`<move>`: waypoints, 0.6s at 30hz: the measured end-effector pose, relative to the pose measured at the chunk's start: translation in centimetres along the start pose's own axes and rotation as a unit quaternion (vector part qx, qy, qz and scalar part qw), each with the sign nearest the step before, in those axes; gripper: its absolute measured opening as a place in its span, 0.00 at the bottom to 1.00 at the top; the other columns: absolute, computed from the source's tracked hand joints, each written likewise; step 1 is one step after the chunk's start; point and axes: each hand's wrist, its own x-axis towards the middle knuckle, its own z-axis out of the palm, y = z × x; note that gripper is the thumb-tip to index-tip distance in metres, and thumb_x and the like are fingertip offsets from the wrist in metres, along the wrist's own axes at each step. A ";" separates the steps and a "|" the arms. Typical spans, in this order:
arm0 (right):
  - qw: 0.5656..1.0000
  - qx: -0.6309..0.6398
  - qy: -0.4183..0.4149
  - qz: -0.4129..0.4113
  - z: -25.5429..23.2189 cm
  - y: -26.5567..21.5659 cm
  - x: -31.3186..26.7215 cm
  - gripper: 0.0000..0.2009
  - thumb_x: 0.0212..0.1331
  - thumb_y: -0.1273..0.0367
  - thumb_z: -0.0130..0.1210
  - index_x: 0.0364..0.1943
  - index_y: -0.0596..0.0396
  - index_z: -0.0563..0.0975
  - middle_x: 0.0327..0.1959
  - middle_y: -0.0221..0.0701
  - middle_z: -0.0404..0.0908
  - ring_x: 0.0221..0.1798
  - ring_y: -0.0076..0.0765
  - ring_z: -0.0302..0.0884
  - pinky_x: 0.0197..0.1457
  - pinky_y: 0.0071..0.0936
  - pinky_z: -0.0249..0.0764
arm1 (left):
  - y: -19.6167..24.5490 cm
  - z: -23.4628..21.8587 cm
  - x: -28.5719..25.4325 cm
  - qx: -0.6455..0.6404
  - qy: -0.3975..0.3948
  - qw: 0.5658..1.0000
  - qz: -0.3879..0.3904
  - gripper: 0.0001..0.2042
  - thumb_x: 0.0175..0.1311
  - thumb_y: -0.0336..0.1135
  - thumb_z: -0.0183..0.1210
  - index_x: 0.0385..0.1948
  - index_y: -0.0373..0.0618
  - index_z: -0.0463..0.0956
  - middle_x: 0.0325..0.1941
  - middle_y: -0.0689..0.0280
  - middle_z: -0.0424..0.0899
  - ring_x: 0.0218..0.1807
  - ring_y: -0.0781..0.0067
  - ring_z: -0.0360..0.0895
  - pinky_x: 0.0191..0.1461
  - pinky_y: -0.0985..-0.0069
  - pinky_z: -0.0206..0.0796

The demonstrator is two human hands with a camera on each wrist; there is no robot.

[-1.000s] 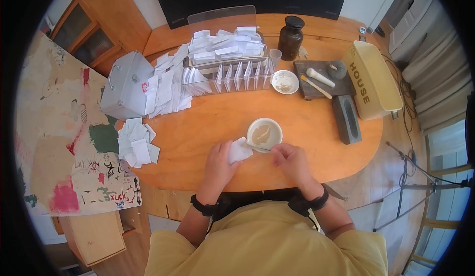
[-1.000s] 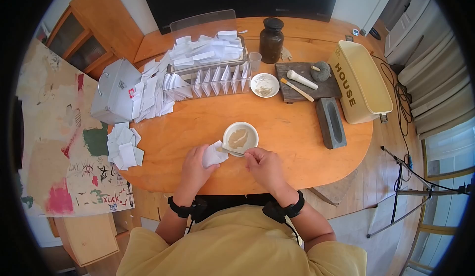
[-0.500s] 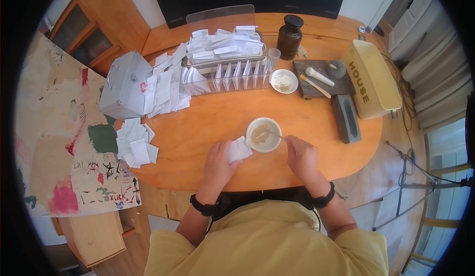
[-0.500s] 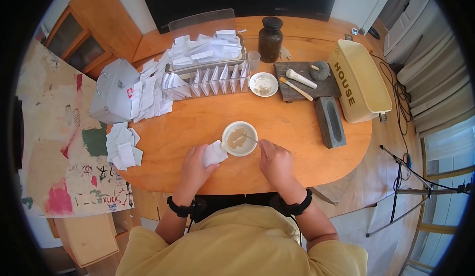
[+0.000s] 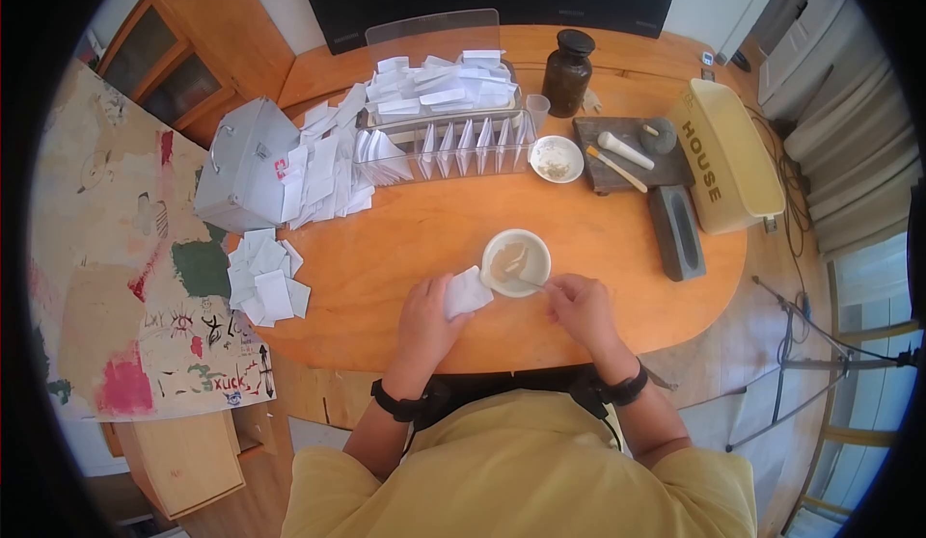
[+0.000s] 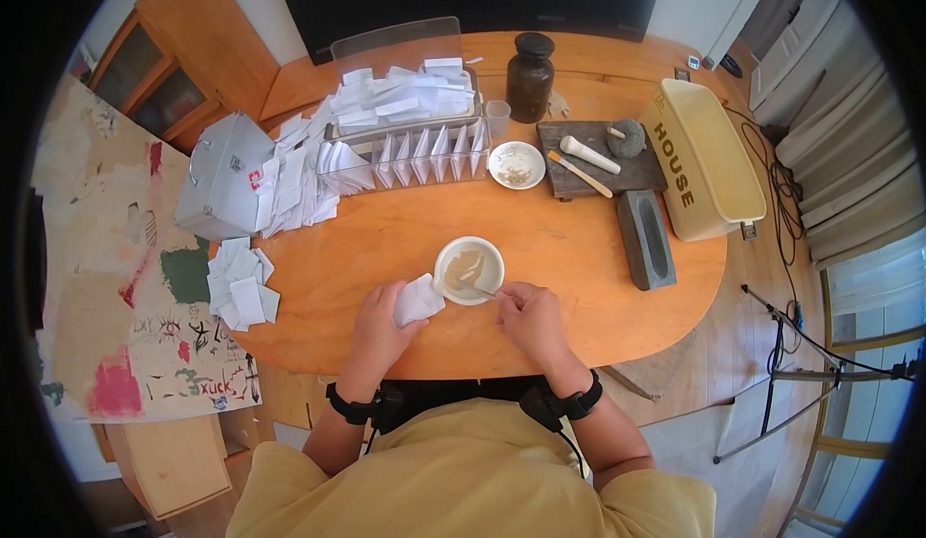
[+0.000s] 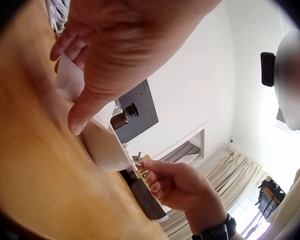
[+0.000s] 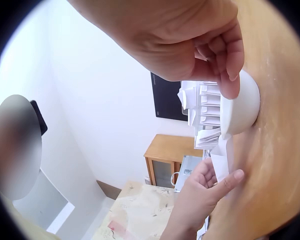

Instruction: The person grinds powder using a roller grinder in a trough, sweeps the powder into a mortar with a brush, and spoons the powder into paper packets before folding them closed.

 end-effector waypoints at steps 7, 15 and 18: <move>0.983 0.164 -0.026 0.074 -0.2 1.5 0.6 0.08 0.64 0.71 0.53 0.38 0.64 0.79 0.21 0.31 0.80 0.21 0.23 0.77 0.25 0.18 0.73 | 0.0 0.1 0.0 0.005 0.004 1.000 0.000 0.28 0.42 0.33 0.72 0.48 0.39 0.71 0.46 0.54 0.77 0.50 0.51 0.73 0.54 0.62 0.67; 0.981 0.183 -0.037 0.053 -0.4 0.6 -0.2 0.08 0.64 0.71 0.53 0.38 0.63 0.79 0.21 0.31 0.80 0.22 0.21 0.76 0.26 0.17 0.73 | -0.2 0.2 0.0 0.002 0.010 1.000 0.003 0.28 0.41 0.33 0.72 0.48 0.39 0.72 0.45 0.54 0.77 0.50 0.50 0.74 0.54 0.62 0.67; 0.990 0.137 -0.039 0.017 0.7 0.2 -0.9 0.07 0.64 0.71 0.54 0.37 0.63 0.79 0.20 0.30 0.80 0.21 0.21 0.76 0.25 0.19 0.73 | -0.2 0.1 0.0 -0.002 0.006 1.000 0.000 0.28 0.41 0.33 0.72 0.48 0.39 0.72 0.46 0.54 0.77 0.50 0.50 0.74 0.54 0.62 0.67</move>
